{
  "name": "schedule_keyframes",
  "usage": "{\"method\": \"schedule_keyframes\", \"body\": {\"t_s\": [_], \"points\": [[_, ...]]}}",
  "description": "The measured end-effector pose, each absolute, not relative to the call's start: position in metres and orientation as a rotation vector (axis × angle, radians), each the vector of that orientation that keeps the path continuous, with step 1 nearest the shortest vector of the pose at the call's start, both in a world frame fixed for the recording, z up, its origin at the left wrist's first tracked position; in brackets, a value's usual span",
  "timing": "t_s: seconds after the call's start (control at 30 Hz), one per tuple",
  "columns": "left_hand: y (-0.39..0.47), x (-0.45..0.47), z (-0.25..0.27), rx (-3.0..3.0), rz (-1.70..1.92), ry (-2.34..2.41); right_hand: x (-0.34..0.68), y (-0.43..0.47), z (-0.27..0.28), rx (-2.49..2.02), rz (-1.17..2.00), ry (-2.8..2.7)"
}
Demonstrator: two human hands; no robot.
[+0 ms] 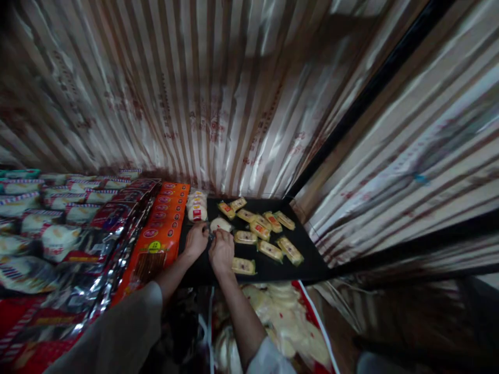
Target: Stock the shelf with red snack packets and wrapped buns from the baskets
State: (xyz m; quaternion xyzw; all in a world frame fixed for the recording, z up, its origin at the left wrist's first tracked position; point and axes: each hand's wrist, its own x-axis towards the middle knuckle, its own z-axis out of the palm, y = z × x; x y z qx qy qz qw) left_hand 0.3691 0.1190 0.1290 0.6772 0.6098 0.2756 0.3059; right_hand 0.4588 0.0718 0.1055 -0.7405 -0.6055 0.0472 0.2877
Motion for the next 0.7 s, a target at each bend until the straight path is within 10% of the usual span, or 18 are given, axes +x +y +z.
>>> {"method": "schedule_keyframes", "body": {"t_s": [0.7], "points": [[0.070, 0.346, 0.133, 0.976, 0.772, 1.619, 0.457, 0.015, 0.123, -1.778, 0.485, -1.724]]}}
